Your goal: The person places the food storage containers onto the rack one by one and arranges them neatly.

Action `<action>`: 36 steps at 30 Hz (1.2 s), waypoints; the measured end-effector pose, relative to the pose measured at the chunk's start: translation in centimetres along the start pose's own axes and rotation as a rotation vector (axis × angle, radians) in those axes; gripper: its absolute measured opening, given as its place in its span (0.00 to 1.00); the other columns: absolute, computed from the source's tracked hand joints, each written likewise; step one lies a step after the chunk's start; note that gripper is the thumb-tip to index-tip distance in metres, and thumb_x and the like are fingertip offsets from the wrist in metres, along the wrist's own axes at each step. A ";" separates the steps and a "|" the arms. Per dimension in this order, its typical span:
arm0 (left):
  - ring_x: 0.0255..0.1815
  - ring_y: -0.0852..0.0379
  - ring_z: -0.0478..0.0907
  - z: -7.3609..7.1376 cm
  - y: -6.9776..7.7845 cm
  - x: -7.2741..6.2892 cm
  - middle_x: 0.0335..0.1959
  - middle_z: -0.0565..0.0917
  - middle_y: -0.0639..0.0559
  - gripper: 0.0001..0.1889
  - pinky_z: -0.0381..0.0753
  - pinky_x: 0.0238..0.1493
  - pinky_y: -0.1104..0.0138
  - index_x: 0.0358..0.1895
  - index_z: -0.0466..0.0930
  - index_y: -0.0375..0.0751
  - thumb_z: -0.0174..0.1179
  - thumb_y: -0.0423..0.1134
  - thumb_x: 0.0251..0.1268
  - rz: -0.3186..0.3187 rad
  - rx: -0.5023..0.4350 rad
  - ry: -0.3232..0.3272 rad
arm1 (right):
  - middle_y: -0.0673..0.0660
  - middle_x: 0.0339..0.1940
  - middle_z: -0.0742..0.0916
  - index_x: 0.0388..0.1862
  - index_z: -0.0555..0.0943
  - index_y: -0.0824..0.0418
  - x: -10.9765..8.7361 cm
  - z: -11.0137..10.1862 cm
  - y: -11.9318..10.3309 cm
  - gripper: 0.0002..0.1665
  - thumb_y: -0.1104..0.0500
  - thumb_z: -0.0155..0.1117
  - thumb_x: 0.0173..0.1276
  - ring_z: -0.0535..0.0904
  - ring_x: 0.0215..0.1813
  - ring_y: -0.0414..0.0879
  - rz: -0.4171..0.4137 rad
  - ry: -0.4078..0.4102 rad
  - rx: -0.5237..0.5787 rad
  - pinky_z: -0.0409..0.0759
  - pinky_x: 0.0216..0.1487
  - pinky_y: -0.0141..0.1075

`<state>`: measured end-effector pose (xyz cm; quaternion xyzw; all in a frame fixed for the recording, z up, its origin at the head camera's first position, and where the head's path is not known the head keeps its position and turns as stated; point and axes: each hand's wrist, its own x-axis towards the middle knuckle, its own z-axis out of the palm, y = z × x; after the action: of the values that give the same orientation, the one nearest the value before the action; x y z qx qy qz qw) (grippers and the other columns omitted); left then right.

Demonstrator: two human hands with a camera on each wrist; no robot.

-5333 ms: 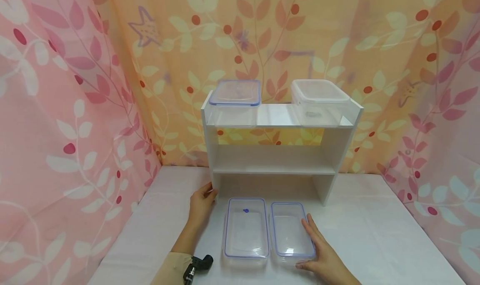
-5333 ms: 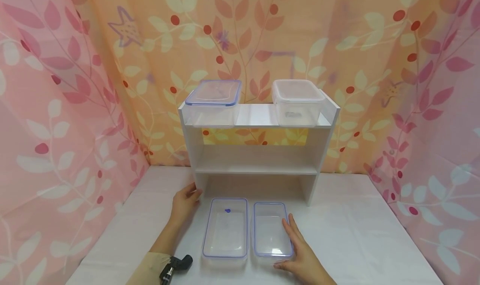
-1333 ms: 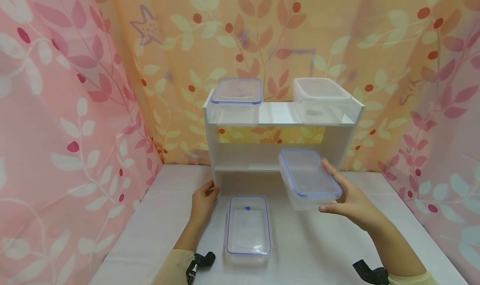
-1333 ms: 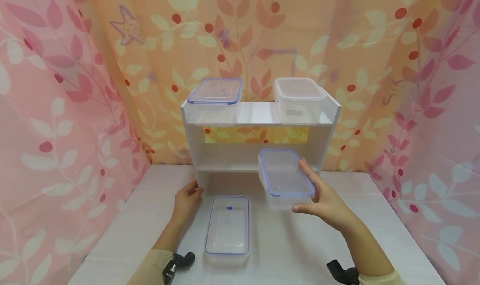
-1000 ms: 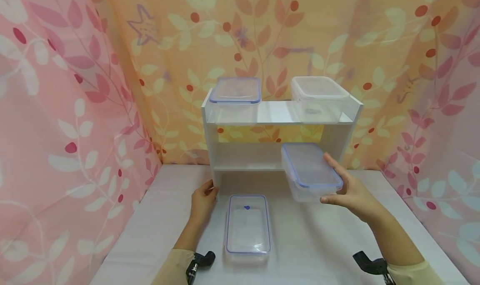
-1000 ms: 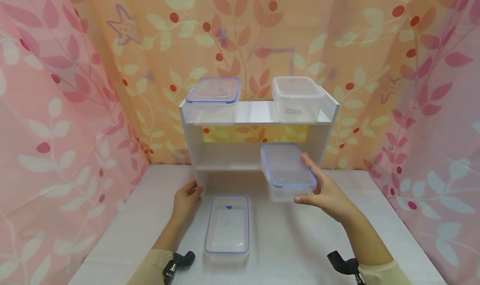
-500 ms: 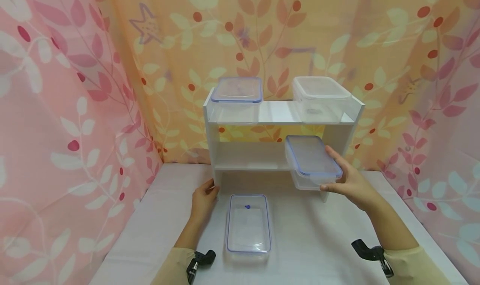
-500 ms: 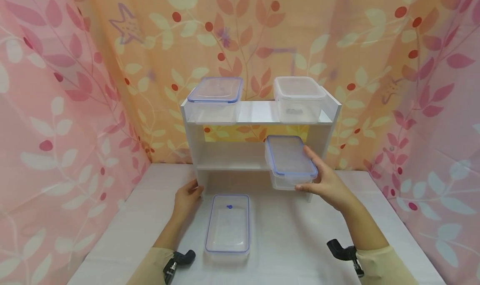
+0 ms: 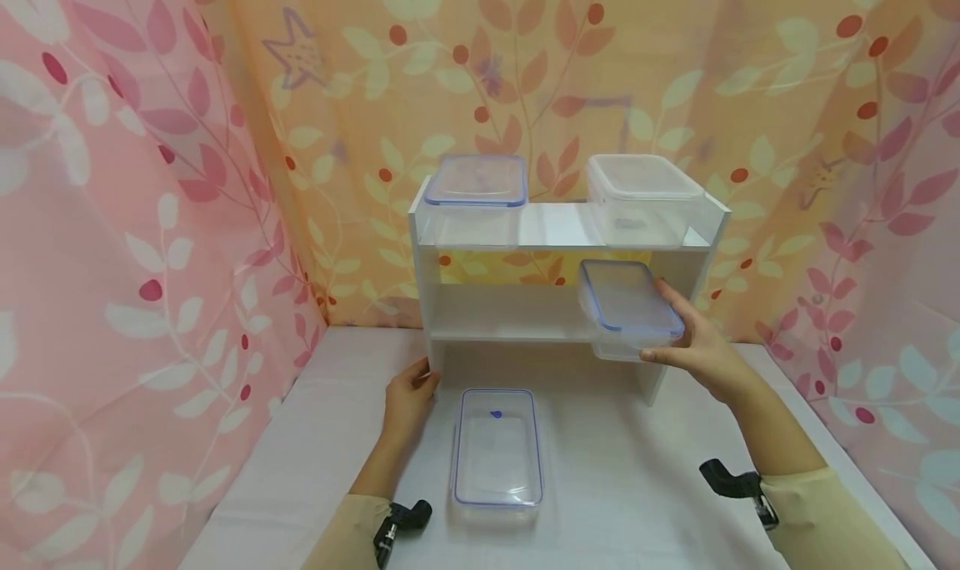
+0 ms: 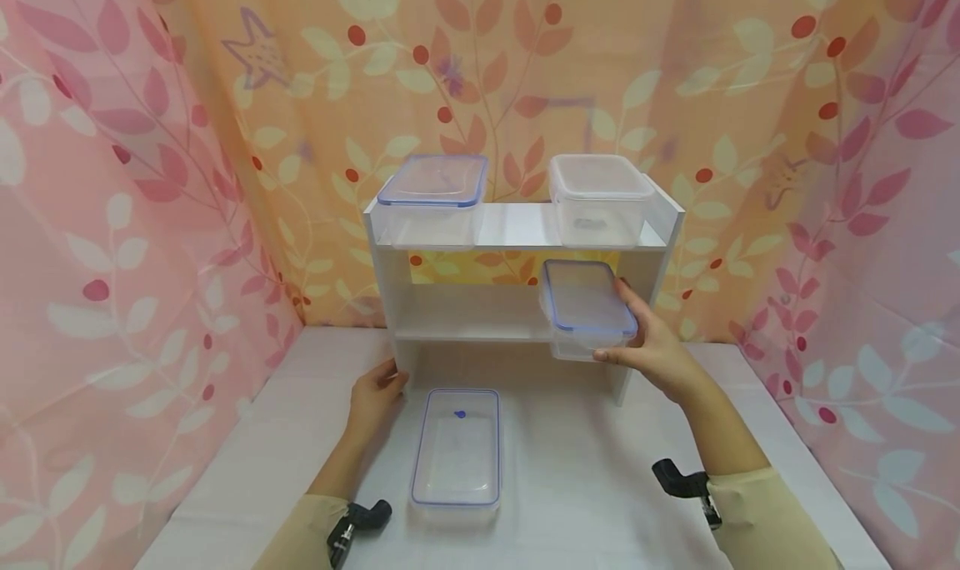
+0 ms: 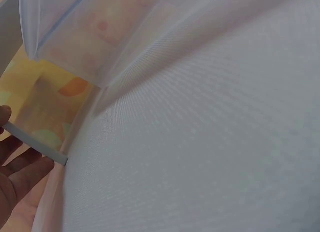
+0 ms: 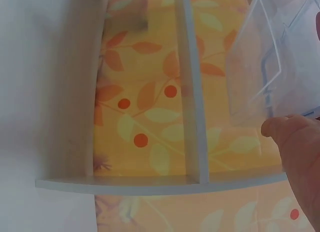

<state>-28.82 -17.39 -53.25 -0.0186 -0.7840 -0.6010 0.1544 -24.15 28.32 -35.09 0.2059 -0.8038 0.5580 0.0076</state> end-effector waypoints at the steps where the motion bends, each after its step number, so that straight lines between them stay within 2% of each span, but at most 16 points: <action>1: 0.53 0.46 0.87 0.0 0.0 0.0 0.59 0.85 0.37 0.22 0.87 0.43 0.66 0.65 0.80 0.37 0.66 0.39 0.71 0.001 0.001 0.002 | 0.68 0.79 0.52 0.87 0.40 0.50 0.1 -0.1 0.0 0.65 0.71 0.72 0.63 0.81 0.48 0.46 0.007 0.004 -0.002 0.84 0.48 0.30; 7: 0.52 0.45 0.87 0.1 0.0 -0.1 0.58 0.85 0.35 0.22 0.87 0.39 0.65 0.66 0.80 0.36 0.65 0.38 0.71 -0.009 -0.004 0.002 | 0.68 0.83 0.46 0.86 0.38 0.52 1.0 -0.5 0.3 0.66 0.69 0.72 0.64 0.82 0.45 0.43 0.024 0.011 0.001 0.82 0.49 0.26; 10: 0.52 0.45 0.87 0.1 0.0 -0.1 0.58 0.85 0.36 0.22 0.88 0.41 0.64 0.65 0.80 0.35 0.65 0.38 0.71 -0.003 0.000 0.003 | 0.67 0.83 0.45 0.86 0.38 0.53 1.6 -0.7 0.7 0.65 0.70 0.71 0.65 0.81 0.46 0.41 0.022 0.006 0.021 0.82 0.50 0.26; 17: 0.53 0.46 0.87 0.1 -0.2 0.0 0.58 0.85 0.37 0.23 0.87 0.42 0.65 0.65 0.80 0.37 0.66 0.41 0.71 0.012 0.003 0.009 | 0.65 0.81 0.50 0.87 0.41 0.47 2.8 -1.1 1.4 0.64 0.68 0.72 0.65 0.81 0.47 0.43 0.034 0.019 0.000 0.82 0.49 0.27; 22: 0.53 0.47 0.87 0.1 -0.2 0.1 0.58 0.86 0.38 0.22 0.87 0.42 0.65 0.65 0.81 0.38 0.66 0.42 0.71 0.005 -0.005 0.003 | 0.65 0.81 0.51 0.87 0.40 0.46 3.6 -1.4 1.8 0.64 0.65 0.73 0.66 0.79 0.52 0.48 0.047 0.032 -0.046 0.82 0.50 0.26; 25: 0.53 0.47 0.87 0.1 -0.3 0.1 0.58 0.85 0.38 0.22 0.87 0.44 0.64 0.65 0.81 0.37 0.66 0.41 0.71 0.006 -0.002 0.002 | 0.65 0.80 0.53 0.87 0.40 0.46 3.9 -1.4 2.2 0.64 0.65 0.73 0.66 0.77 0.54 0.49 0.061 0.034 -0.031 0.81 0.50 0.26; 32: 0.52 0.46 0.87 0.2 -0.1 0.0 0.58 0.85 0.36 0.21 0.87 0.41 0.66 0.65 0.81 0.38 0.65 0.39 0.71 -0.004 -0.017 0.006 | 0.62 0.81 0.49 0.87 0.40 0.49 4.4 -1.0 3.5 0.64 0.71 0.70 0.65 0.79 0.49 0.39 0.035 0.033 0.069 0.80 0.50 0.25; 36: 0.52 0.46 0.87 0.2 -0.1 0.0 0.58 0.85 0.36 0.21 0.87 0.40 0.67 0.65 0.81 0.38 0.65 0.38 0.71 0.002 -0.015 0.009 | 0.61 0.82 0.47 0.87 0.40 0.51 4.7 -1.1 4.2 0.64 0.73 0.69 0.65 0.81 0.46 0.37 0.017 0.037 0.086 0.80 0.49 0.25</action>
<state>-28.85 -17.24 -53.42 -0.0179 -0.7787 -0.6068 0.1584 -30.15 28.96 -37.29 0.1889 -0.7806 0.5957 0.0088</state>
